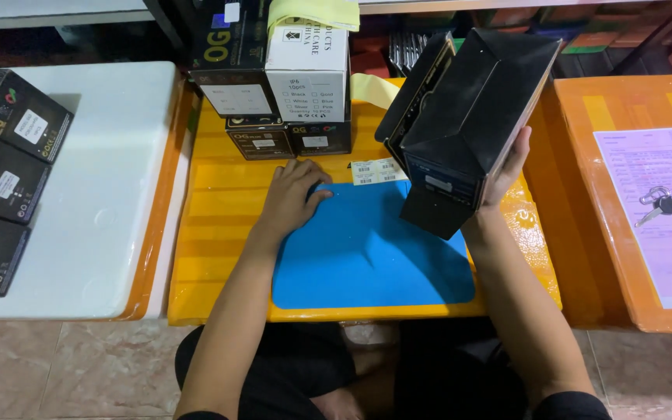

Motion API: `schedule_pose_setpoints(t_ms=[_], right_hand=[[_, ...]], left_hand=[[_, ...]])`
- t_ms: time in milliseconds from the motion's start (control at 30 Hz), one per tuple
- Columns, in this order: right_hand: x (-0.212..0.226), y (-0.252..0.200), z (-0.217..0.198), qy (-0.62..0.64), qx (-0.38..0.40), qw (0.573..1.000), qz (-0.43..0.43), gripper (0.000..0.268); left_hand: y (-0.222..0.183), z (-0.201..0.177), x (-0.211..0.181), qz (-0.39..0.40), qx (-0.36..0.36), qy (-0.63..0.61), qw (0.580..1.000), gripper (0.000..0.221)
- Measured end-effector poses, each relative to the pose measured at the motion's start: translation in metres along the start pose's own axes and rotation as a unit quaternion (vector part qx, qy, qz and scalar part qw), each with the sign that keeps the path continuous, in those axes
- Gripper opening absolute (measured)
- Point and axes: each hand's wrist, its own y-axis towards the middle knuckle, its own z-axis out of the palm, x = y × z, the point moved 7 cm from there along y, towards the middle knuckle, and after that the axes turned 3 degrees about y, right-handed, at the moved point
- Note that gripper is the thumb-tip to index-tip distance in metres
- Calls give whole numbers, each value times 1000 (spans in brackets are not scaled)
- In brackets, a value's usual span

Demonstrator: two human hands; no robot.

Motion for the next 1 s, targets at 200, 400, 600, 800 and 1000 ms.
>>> schedule_pose_setpoints(t_ms=[200,400,600,800,1000], right_hand=[[-12,-8,-17,71,-118,990,-25,48],[-11,-9,26,129,-199,971,16,48],[-31,-12,-62,39,-292,949,112,77],[-37,-30,-28,65,-340,932,109,106],[-31,-46,-4,70,-334,937,68,81]], left_hand=[[2,-33,-50,111,-251,-13,962,38],[30,-24,-141,114,-259,-236,930,122],[50,20,-136,57,-264,-373,887,145],[43,-6,-146,58,-254,-474,841,133],[32,4,-145,62,-297,-455,837,130]])
